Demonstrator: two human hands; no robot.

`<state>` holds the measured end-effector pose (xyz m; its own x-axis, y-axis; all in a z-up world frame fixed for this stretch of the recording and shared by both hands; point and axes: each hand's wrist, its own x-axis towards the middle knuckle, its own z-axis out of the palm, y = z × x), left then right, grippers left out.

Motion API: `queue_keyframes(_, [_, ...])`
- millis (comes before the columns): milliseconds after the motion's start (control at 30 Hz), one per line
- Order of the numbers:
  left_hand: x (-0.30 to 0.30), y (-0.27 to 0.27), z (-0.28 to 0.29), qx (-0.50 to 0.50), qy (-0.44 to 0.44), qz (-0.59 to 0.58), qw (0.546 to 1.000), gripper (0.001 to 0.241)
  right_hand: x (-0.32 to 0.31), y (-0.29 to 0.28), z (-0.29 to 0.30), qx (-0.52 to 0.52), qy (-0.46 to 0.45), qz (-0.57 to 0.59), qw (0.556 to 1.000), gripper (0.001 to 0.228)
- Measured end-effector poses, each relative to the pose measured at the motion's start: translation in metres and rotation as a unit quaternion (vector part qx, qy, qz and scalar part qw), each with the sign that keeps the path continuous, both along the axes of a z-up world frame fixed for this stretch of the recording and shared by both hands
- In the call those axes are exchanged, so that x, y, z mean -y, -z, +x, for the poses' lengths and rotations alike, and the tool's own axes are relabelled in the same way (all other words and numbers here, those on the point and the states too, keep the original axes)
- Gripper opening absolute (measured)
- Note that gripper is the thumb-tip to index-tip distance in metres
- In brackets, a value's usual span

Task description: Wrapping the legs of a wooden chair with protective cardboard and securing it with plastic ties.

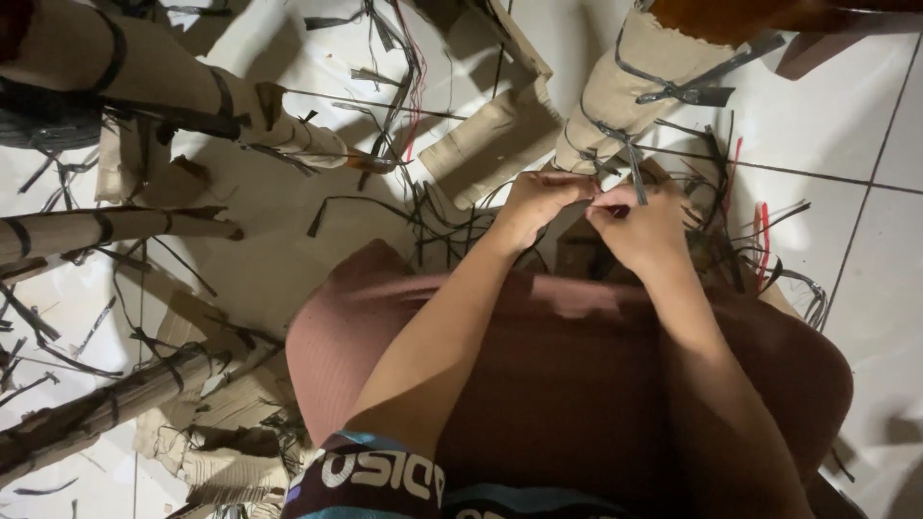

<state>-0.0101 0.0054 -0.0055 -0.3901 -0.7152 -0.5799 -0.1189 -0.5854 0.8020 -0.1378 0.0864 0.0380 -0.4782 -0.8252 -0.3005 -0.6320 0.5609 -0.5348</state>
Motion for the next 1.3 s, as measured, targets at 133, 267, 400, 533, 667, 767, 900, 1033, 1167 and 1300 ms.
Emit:
queue_keyframes(133, [0.002,0.012,-0.003,0.01,0.003,-0.023,1.0,0.026,-0.005,-0.021,-0.004,0.037,-0.022,0.016,0.999,0.022])
queue_keyframes(267, [-0.001,0.002,-0.001,-0.003,-0.003,-0.018,1.0,0.028,-0.008,0.009,-0.024,0.074,0.03,-0.001,0.997,0.014])
queue_keyframes(400, [-0.003,-0.001,0.001,-0.004,-0.004,-0.018,1.0,0.027,-0.005,0.015,-0.018,0.111,0.042,0.005,0.993,0.02])
queue_keyframes(533, [-0.006,0.005,0.001,-0.006,-0.014,-0.016,1.0,0.03,-0.006,0.012,-0.014,0.05,0.032,-0.052,0.997,0.015])
queue_keyframes(667, [-0.008,0.011,0.002,0.024,-0.008,-0.035,0.999,0.029,-0.001,0.006,0.002,0.083,0.047,-0.148,0.984,0.014])
queue_keyframes(767, [-0.009,0.009,0.007,0.03,-0.001,-0.049,0.998,0.026,0.003,0.031,0.002,0.115,0.028,-0.205,0.972,0.007])
queue_keyframes(900, [-0.01,0.006,0.01,0.043,0.006,-0.055,0.998,0.026,0.009,0.019,0.008,0.147,0.087,-0.171,0.97,0.005])
queue_keyframes(1033, [-0.011,0.001,0.012,0.066,0.017,-0.055,0.996,0.024,0.011,0.01,0.015,0.157,0.149,-0.132,0.967,0.009])
queue_keyframes(1167, [-0.011,-0.018,0.016,0.073,0.012,-0.047,0.996,0.024,0.011,0.018,0.014,0.13,0.138,-0.157,0.969,0.01])
queue_keyframes(1300, [-0.012,-0.028,0.016,0.093,0.002,-0.038,0.995,0.025,0.003,0.015,0.022,0.077,0.107,-0.19,0.973,0.015])
